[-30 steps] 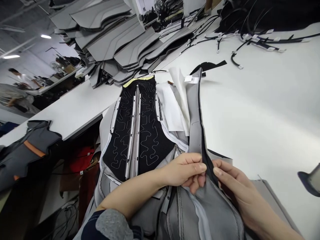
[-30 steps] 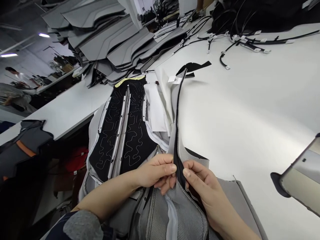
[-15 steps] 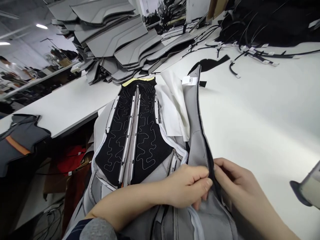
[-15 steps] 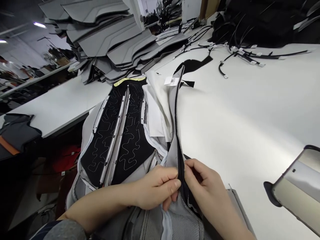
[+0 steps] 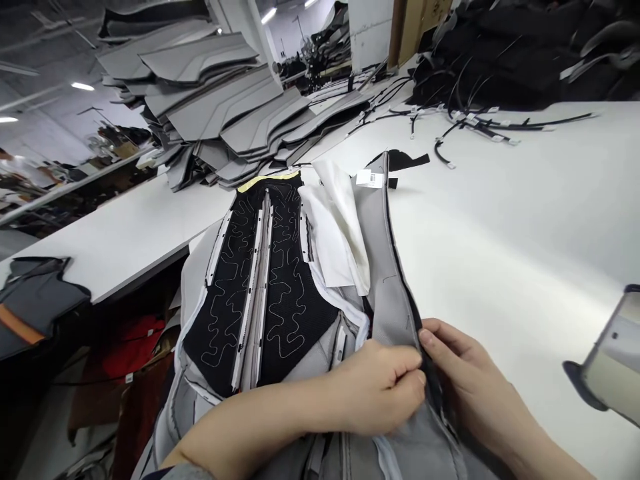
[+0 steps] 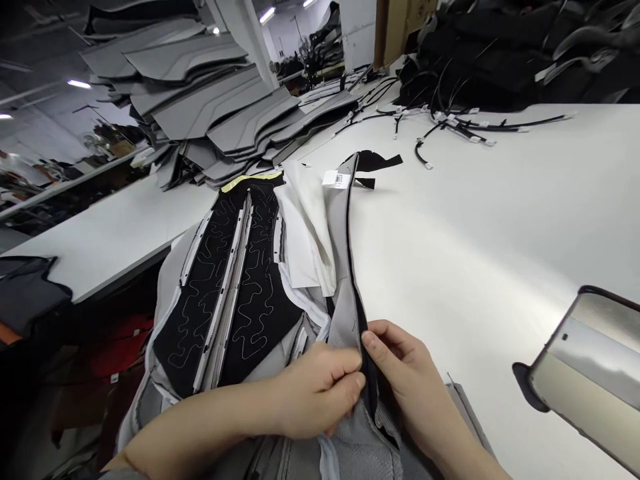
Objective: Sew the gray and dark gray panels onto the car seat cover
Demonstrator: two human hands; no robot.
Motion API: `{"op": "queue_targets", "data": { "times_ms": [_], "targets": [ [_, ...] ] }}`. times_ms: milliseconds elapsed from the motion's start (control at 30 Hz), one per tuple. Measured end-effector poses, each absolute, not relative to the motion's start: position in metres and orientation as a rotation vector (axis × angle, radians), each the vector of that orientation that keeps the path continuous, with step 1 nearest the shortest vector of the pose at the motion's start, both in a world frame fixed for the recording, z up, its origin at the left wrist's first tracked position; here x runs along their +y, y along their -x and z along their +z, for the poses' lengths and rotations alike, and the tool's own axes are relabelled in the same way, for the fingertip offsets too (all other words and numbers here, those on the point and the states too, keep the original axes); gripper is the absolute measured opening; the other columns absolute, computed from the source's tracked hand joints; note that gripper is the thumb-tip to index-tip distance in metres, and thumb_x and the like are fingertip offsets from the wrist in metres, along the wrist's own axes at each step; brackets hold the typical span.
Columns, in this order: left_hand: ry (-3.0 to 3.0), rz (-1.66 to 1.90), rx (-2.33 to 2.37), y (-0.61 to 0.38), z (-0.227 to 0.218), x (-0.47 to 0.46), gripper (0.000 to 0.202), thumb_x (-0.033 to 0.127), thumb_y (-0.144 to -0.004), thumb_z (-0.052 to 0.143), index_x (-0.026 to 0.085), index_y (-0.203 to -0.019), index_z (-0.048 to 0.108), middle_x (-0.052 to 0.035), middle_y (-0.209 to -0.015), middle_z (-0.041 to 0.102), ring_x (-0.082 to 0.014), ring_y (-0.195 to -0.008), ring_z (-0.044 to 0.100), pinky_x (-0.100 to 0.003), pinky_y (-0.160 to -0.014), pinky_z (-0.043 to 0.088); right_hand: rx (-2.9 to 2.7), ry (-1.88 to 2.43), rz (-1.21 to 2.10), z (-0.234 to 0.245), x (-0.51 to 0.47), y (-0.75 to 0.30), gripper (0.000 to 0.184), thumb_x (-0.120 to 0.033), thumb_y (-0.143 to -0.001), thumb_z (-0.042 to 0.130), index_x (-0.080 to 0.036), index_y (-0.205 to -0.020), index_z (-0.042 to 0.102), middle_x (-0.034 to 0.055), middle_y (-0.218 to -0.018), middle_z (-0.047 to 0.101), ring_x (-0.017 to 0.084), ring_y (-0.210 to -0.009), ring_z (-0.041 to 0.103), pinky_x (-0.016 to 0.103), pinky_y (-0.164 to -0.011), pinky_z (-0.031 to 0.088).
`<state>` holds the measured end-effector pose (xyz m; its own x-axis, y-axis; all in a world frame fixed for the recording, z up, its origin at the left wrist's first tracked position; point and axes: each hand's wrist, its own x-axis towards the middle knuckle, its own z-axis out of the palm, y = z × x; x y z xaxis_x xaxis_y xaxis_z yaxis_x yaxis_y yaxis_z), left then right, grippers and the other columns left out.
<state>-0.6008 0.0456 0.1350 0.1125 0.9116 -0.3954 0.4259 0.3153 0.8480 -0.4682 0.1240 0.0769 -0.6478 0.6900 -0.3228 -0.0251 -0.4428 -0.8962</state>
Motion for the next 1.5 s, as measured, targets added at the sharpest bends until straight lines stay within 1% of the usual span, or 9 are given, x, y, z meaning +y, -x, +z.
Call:
{"op": "queue_targets", "data": {
  "times_ms": [200, 400, 633, 800, 933, 1100, 1233, 1400, 1500],
  "targets": [
    [-1.241, 0.415, 1.367, 0.595, 0.136, 0.066, 0.024, 0.017, -0.079, 0.043, 0.019, -0.056, 0.034, 0.0075, -0.043, 0.039, -0.0065, -0.037, 0.044, -0.016, -0.038, 0.031, -1.139, 0.993, 2.054, 0.079, 0.12, 0.451, 0.032, -0.047, -0.072, 0.073, -0.02, -0.072, 0.056, -0.0047, -0.059, 0.043, 0.009, -0.055, 0.037, 0.018, -0.049, 0.034],
    [-1.158, 0.624, 1.553, 0.595, 0.132, 0.086, 0.029, 0.044, -0.085, 0.046, 0.02, -0.071, 0.039, 0.007, -0.047, 0.045, -0.0104, -0.037, 0.048, -0.018, -0.035, 0.032, -1.26, 1.047, 1.811, 0.083, 0.115, 0.453, 0.032, -0.05, -0.076, 0.068, -0.02, -0.075, 0.058, -0.0005, -0.066, 0.056, 0.013, -0.061, 0.048, 0.021, -0.054, 0.04],
    [-1.217, 0.732, 1.367, 0.601, 0.122, 0.088, 0.028, 0.037, -0.093, 0.035, 0.019, -0.073, 0.039, 0.0063, -0.053, 0.046, -0.0059, -0.04, 0.043, -0.017, -0.04, 0.034, -0.956, 0.881, 2.137, 0.082, 0.117, 0.453, 0.026, -0.045, -0.079, 0.067, -0.021, -0.074, 0.058, 0.0002, -0.072, 0.06, 0.014, -0.066, 0.054, 0.025, -0.064, 0.045],
    [-1.152, 0.78, 1.264, 0.605, 0.116, 0.089, 0.03, 0.042, -0.093, 0.036, 0.019, -0.074, 0.039, 0.0062, -0.055, 0.046, -0.0052, -0.039, 0.04, -0.017, -0.039, 0.032, -0.784, 0.813, 2.264, 0.084, 0.116, 0.455, 0.024, -0.043, -0.078, 0.069, -0.021, -0.072, 0.059, -0.0004, -0.068, 0.059, 0.012, -0.061, 0.051, 0.022, -0.058, 0.043],
    [-1.215, 0.745, 1.394, 0.6, 0.124, 0.085, 0.026, 0.037, -0.09, 0.039, 0.019, -0.072, 0.039, 0.0063, -0.054, 0.043, -0.0055, -0.042, 0.038, -0.017, -0.039, 0.029, -0.828, 0.883, 2.202, 0.083, 0.116, 0.455, 0.027, -0.045, -0.076, 0.071, -0.021, -0.073, 0.059, -0.0014, -0.065, 0.058, 0.011, -0.059, 0.05, 0.02, -0.054, 0.042],
    [-1.297, 0.574, 1.565, 0.591, 0.136, 0.078, 0.017, 0.023, -0.074, 0.053, 0.018, -0.064, 0.041, 0.0065, -0.053, 0.042, -0.0061, -0.047, 0.036, -0.018, -0.042, 0.028, -1.148, 1.074, 2.012, 0.082, 0.121, 0.446, 0.035, -0.046, -0.073, 0.073, -0.02, -0.093, 0.063, 0.003, -0.082, 0.065, 0.016, -0.077, 0.059, 0.021, -0.066, 0.048],
    [-1.184, 0.597, 1.514, 0.594, 0.137, 0.08, 0.022, 0.033, -0.077, 0.052, 0.017, -0.064, 0.044, 0.0049, -0.055, 0.043, -0.0071, -0.05, 0.038, -0.018, -0.042, 0.028, -1.289, 1.062, 2.002, 0.084, 0.122, 0.441, 0.044, -0.047, -0.074, 0.071, -0.02, -0.108, 0.06, 0.0053, -0.086, 0.065, 0.018, -0.079, 0.061, 0.024, -0.068, 0.052],
    [-0.98, 0.624, 1.263, 0.605, 0.132, 0.084, 0.013, 0.026, -0.08, 0.046, 0.016, -0.071, 0.047, 0.0042, -0.058, 0.048, -0.0045, -0.042, 0.038, -0.017, -0.039, 0.028, -1.245, 0.971, 2.046, 0.085, 0.118, 0.441, 0.051, -0.045, -0.076, 0.07, -0.02, -0.118, 0.057, 0.0072, -0.087, 0.065, 0.02, -0.079, 0.063, 0.031, -0.071, 0.054],
    [-0.944, 0.707, 1.047, 0.613, 0.128, 0.084, 0.018, 0.028, -0.083, 0.048, 0.015, -0.071, 0.046, 0.0039, -0.06, 0.047, -0.0029, -0.042, 0.037, -0.016, -0.039, 0.028, -1.105, 0.889, 2.152, 0.084, 0.116, 0.442, 0.048, -0.042, -0.078, 0.069, -0.024, -0.121, 0.056, 0.0071, -0.09, 0.066, 0.02, -0.08, 0.063, 0.032, -0.074, 0.053]
  ]
}}
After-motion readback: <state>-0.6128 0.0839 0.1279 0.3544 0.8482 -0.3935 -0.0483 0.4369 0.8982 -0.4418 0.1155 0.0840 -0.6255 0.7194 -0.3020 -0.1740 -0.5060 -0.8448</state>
